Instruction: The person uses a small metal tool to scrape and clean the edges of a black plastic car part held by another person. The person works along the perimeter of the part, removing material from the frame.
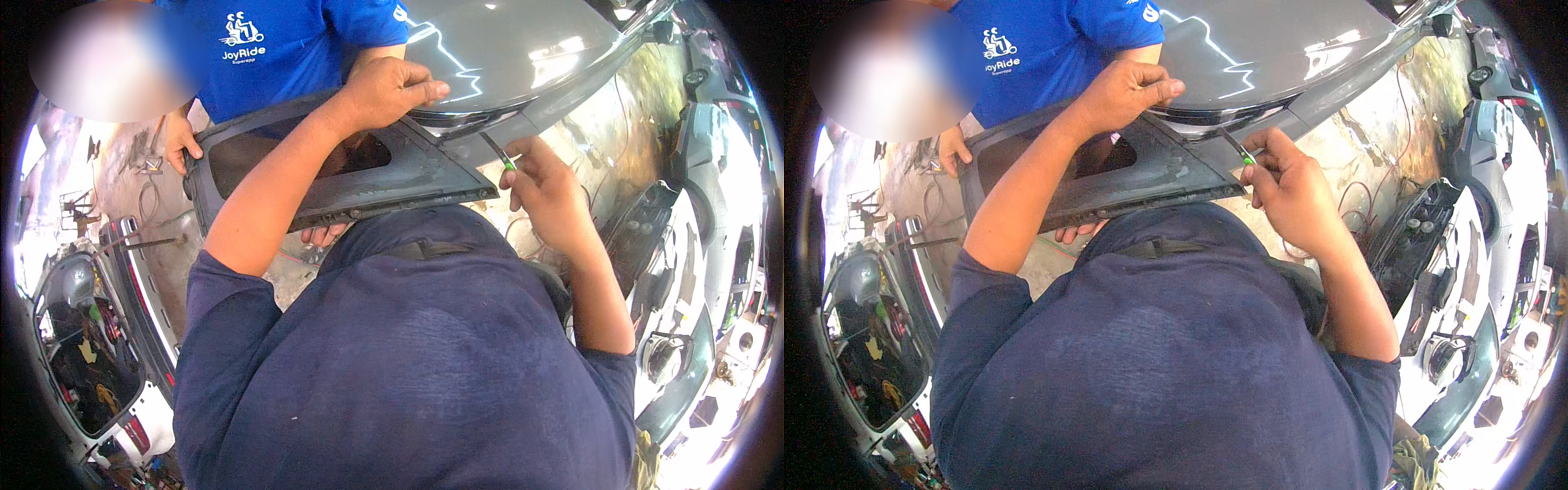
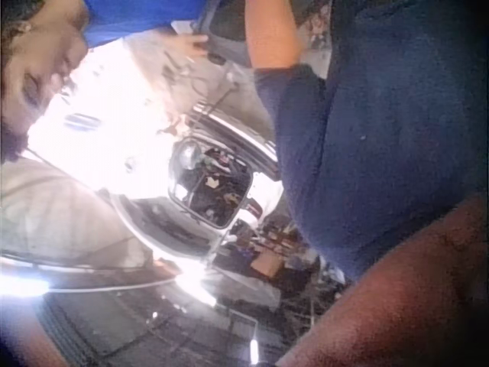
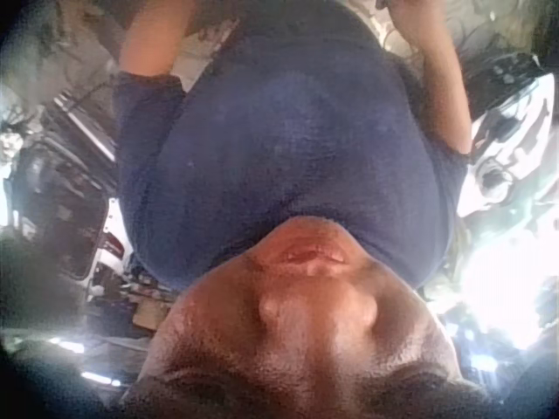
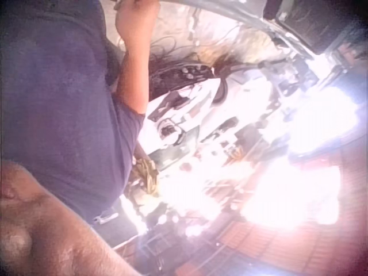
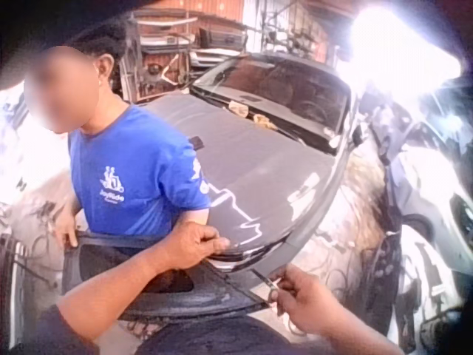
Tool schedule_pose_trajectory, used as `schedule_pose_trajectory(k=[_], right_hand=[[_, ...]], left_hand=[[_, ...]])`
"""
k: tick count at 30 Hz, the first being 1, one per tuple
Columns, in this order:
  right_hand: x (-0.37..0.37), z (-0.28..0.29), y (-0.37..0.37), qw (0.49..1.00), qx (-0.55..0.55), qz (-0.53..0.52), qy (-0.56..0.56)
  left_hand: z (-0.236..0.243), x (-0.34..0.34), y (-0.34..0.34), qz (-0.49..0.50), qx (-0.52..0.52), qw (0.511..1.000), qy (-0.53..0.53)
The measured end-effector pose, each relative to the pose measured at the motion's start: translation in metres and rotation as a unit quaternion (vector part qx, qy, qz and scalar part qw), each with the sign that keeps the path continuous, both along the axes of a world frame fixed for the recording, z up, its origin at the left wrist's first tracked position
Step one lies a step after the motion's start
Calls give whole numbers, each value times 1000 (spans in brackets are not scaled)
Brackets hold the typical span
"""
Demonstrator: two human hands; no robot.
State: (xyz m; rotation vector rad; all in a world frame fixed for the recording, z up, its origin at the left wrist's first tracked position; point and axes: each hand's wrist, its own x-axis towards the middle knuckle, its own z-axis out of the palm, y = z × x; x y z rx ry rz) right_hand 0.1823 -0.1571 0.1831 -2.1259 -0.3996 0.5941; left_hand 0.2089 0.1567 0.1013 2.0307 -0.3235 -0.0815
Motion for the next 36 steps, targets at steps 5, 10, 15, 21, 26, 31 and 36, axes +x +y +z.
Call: schedule_pose_trajectory(k=[5, 10, 15, 21, 26, 31, 36], right_hand=[[-10, -19, 5, 952, -76, 156, -251], [-17, -21, 15, 924, -181, 223, -253], [-10, -35, 20, 922, -182, 240, -241], [-7, -37, 34, 920, -196, 246, -233], [-5, -39, 29, 916, -220, 246, -227], [2, -35, 41, 899, -254, 268, -234], [2, -34, 46, 892, -268, 266, -248]], left_hand=[[-32, -10, 1, -59, 158, 983, -71], [-32, -9, -8, -134, 231, 964, 2], [-39, -11, -11, -132, 238, 962, -17], [-33, -15, -10, -128, 246, 961, -7], [-30, -19, -11, -129, 243, 961, -6], [-32, -18, -8, -122, 249, 961, -14], [-31, -14, -9, -118, 243, 963, -11]])
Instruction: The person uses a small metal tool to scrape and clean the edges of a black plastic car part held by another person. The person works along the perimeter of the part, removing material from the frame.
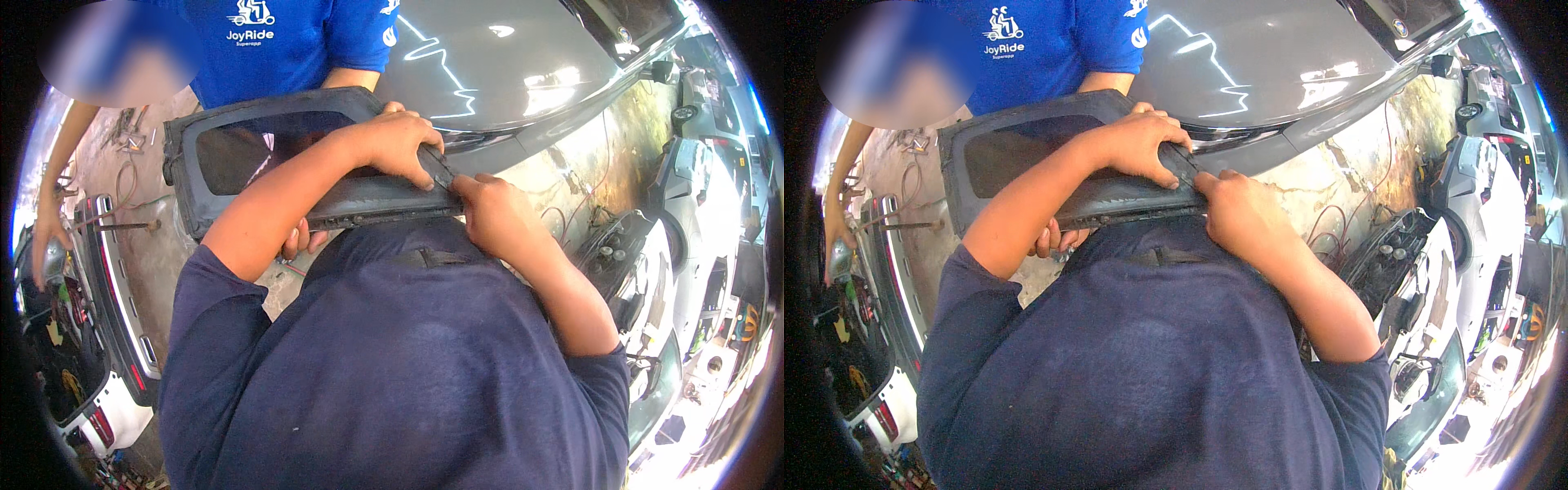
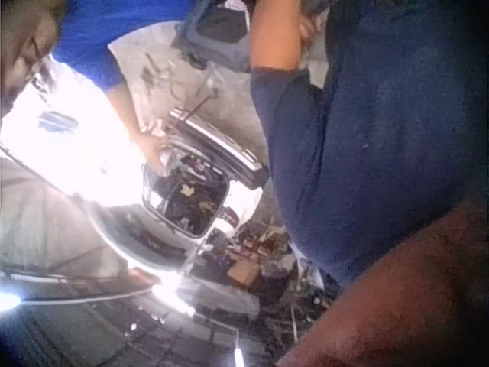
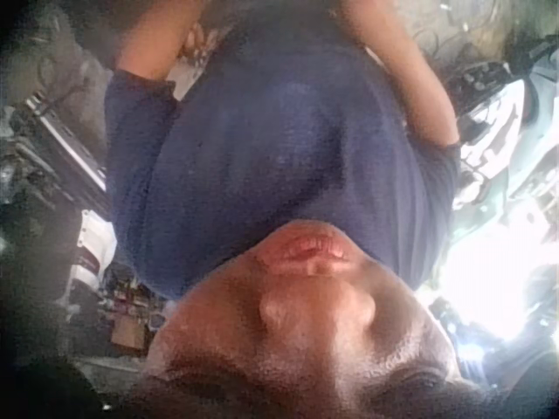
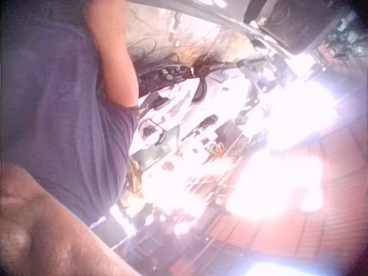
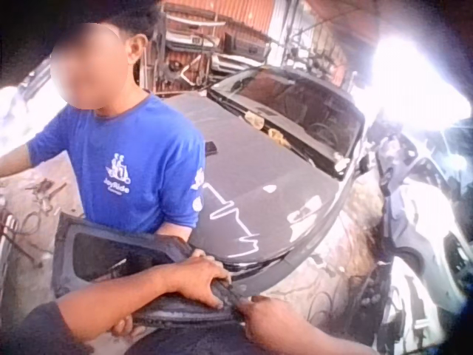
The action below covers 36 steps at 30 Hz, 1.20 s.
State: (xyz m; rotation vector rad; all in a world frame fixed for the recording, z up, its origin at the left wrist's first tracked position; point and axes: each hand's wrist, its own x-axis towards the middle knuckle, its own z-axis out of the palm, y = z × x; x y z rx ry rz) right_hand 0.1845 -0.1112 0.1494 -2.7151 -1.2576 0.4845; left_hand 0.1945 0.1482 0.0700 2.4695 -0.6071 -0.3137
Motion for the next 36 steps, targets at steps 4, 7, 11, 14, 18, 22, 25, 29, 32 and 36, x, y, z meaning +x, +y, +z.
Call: schedule_pose_trajectory(k=[4, 7, 11, 14, 18, 22, 25, 29, 32, 36], right_hand=[[3, -7, -5, 1000, 10, 2, 21], [2, -4, -12, 1000, 4, -1, 29], [12, -13, 3, 999, 27, 22, 9], [11, -15, -2, 999, 25, 6, 28], [15, -16, 3, 999, 34, 6, 20], [11, -12, -6, 999, 24, 14, 29], [13, -8, 8, 1000, 5, 8, -1], [16, -10, 15, 999, 36, 5, 20], [11, -14, 1, 999, 36, 8, 12], [8, -12, 13, 1000, 19, -11, -5]], left_hand=[[-7, -3, 4, 2, -18, 1000, -20], [-7, -6, -2, 3, -17, 1000, -24], [-5, -4, 3, 5, -7, 1000, -11], [-8, -7, 1, 5, -12, 1000, -21], [-4, -3, 5, 12, 2, 1000, -7], [-8, -6, 4, 4, -9, 1000, -12], [-2, -2, 5, 16, 15, 1000, -6], [-8, -7, 6, 7, -19, 1000, -18], [-6, -7, 4, 2, -16, 1000, -18], [-5, -6, 7, 27, 3, 1000, -7]])
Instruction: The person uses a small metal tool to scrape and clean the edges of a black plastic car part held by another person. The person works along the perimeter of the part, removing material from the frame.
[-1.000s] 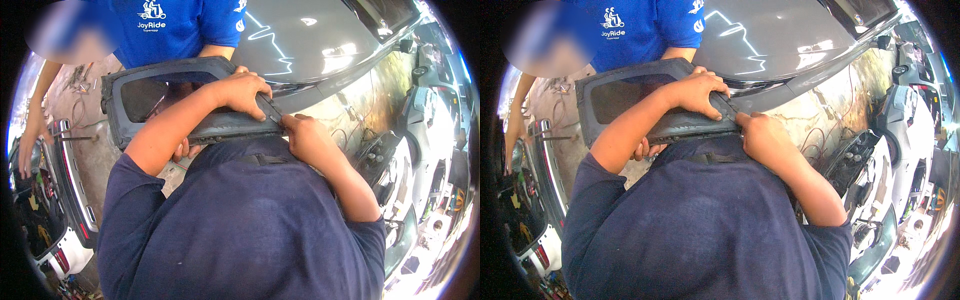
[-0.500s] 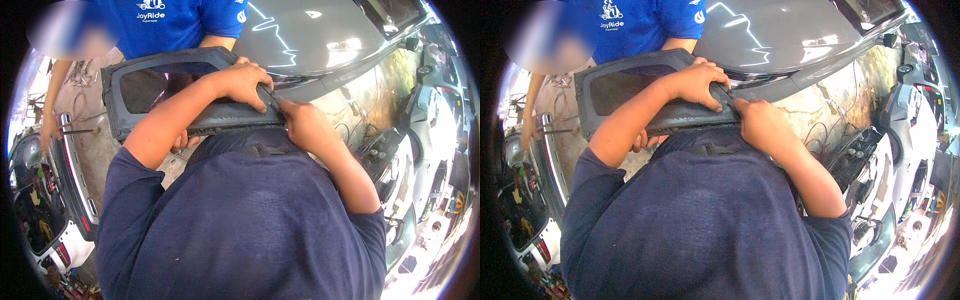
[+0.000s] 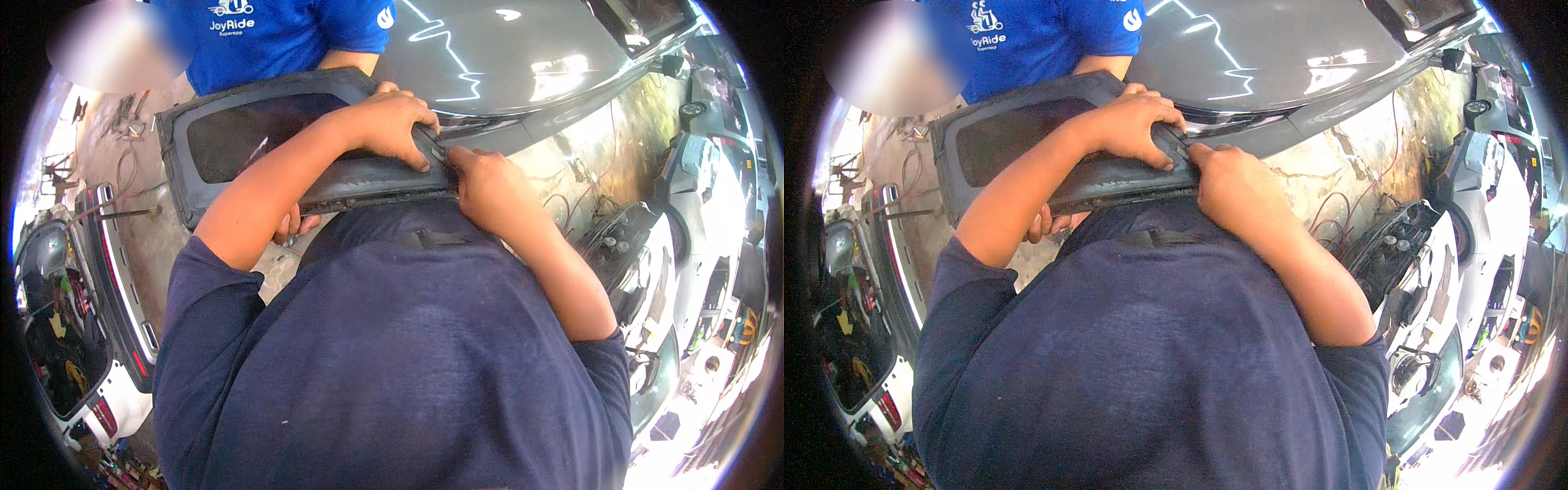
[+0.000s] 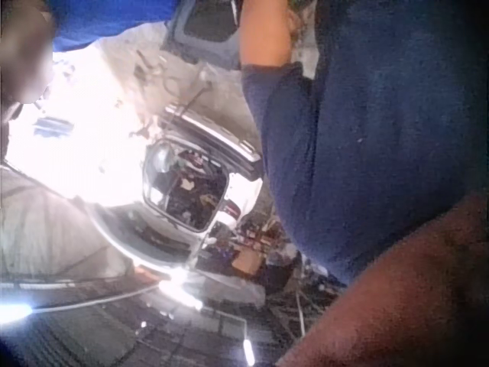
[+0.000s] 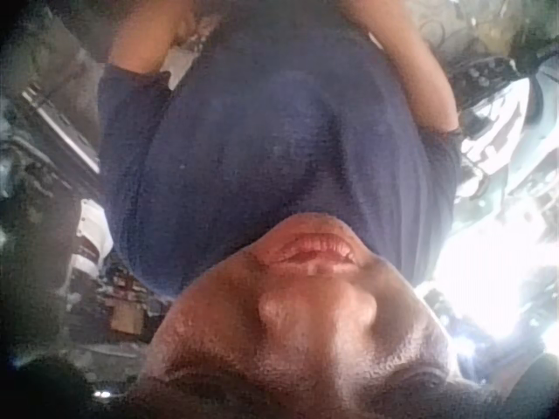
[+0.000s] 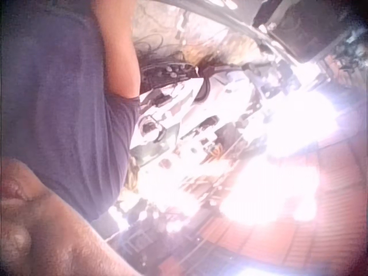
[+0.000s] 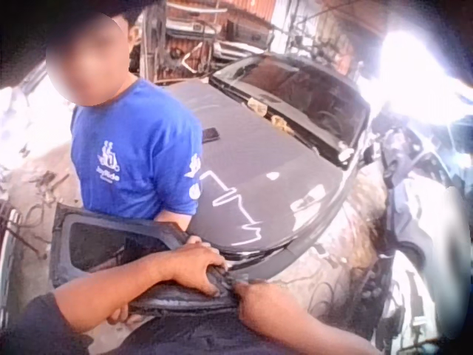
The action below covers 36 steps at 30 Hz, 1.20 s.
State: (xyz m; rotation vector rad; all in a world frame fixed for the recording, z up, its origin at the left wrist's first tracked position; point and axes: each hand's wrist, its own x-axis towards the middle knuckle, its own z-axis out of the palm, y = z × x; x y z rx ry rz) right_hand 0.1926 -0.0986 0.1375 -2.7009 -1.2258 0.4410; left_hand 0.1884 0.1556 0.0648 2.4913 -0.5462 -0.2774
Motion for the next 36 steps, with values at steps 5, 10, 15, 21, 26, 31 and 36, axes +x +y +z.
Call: schedule_pose_trajectory(k=[5, 10, 15, 21, 26, 31, 36], right_hand=[[-3, 2, -6, 1000, -17, 3, 13], [-4, 1, 9, 1000, -1, 4, -24], [-5, 5, 3, 999, -25, -1, -24], [-12, 1, -2, 997, 53, -28, -38], [-4, 23, -30, 962, 233, -123, 76], [7, 33, -53, 909, 299, -246, 154], [7, 22, -71, 873, 325, -289, 220]], left_hand=[[-1, -1, -2, -12, -14, 1000, -3], [1, -1, -3, 0, 1, 1000, 1], [2, 0, -4, -7, -10, 1000, -8], [1, 0, -1, -1, -28, 999, -27], [4, -2, -10, 39, 0, 999, -20], [19, 2, -16, 84, -13, 996, -15], [-1, 11, -13, 226, -225, 948, 1]])
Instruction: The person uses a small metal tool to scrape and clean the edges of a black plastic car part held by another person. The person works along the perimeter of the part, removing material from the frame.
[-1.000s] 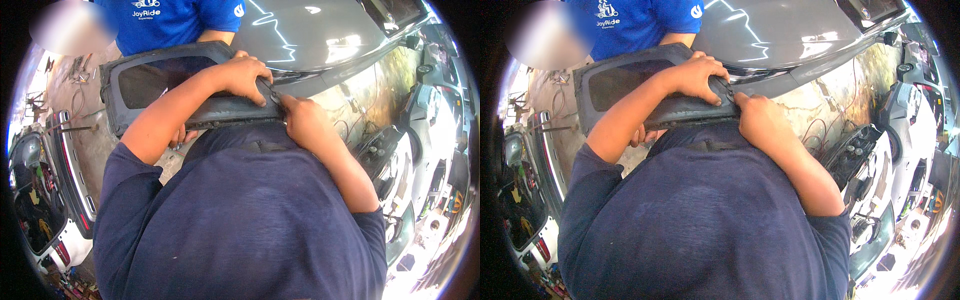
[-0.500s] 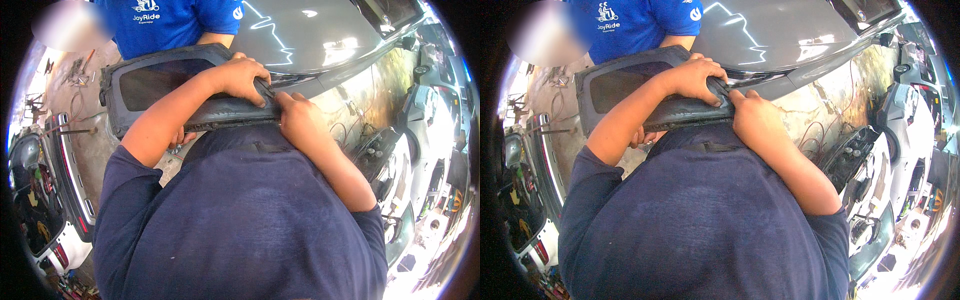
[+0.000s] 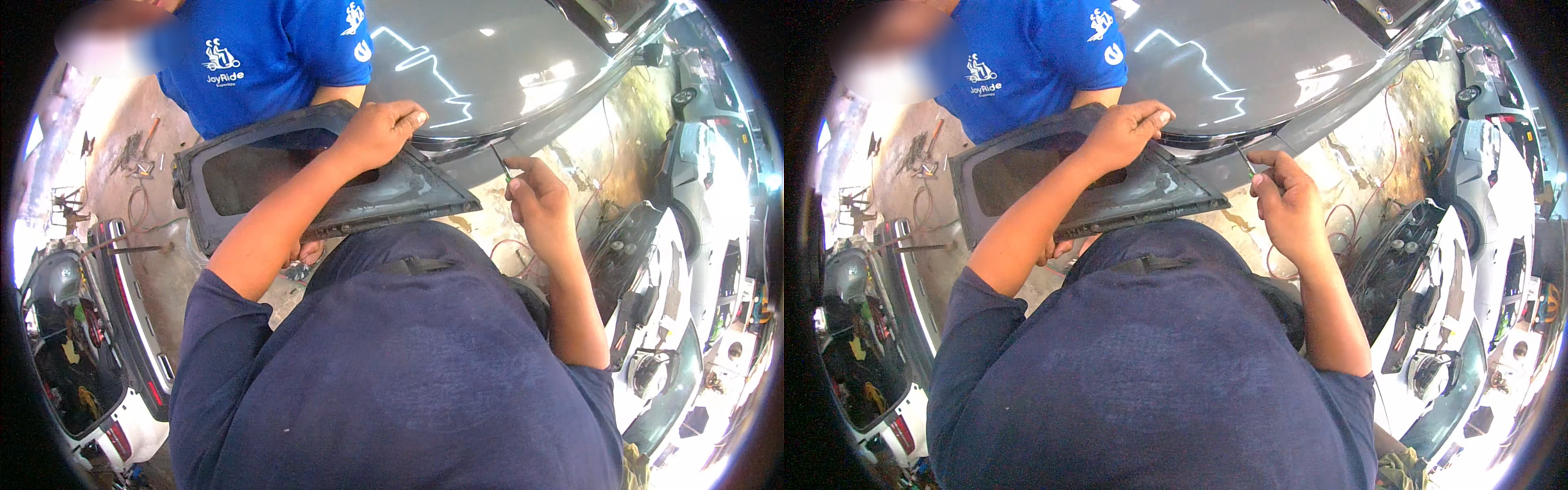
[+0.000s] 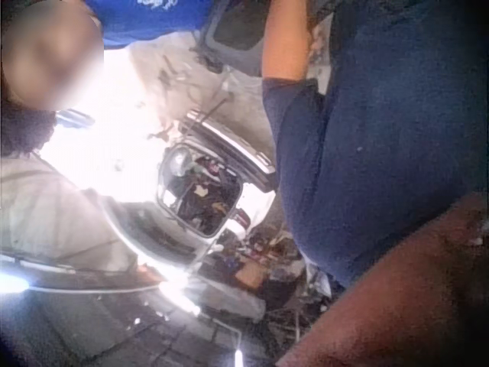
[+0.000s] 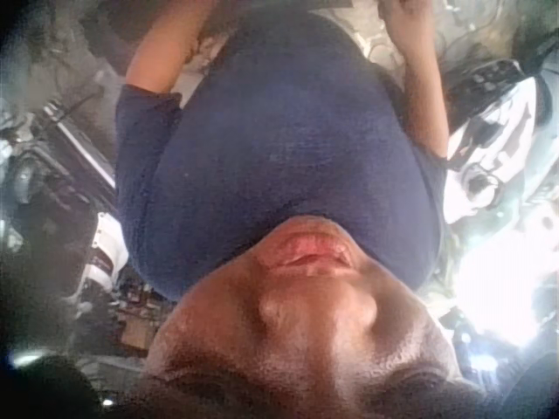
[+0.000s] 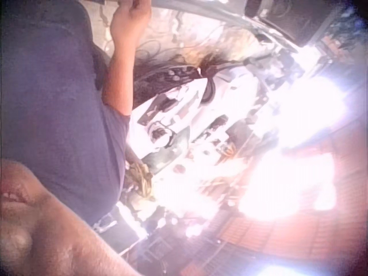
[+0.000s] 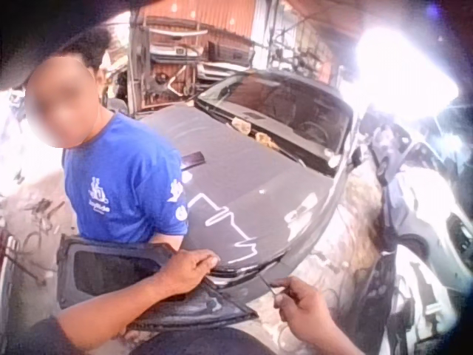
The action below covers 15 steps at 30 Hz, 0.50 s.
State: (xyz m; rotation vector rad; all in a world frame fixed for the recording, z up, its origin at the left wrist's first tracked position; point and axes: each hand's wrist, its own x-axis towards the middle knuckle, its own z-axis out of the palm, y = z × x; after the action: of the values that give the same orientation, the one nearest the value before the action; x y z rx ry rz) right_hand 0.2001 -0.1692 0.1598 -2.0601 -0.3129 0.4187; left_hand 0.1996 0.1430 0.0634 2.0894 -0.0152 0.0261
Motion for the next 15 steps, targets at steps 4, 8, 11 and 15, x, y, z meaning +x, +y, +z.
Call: schedule_pose_trajectory(k=[4, 8, 11, 15], right_hand=[[-1, -9, -10, 1000, 9, 9, 14], [-1, -18, -12, 999, 12, 25, 27], [0, -21, -13, 999, 8, 29, 18], [3, -22, -12, 999, 8, 39, 10]], left_hand=[[23, -20, 1, -85, 114, 983, -118], [28, -44, -27, -84, 244, 952, -164], [29, -66, -57, -4, 282, 943, -176], [-3, -58, -60, 17, 282, 940, -193]])
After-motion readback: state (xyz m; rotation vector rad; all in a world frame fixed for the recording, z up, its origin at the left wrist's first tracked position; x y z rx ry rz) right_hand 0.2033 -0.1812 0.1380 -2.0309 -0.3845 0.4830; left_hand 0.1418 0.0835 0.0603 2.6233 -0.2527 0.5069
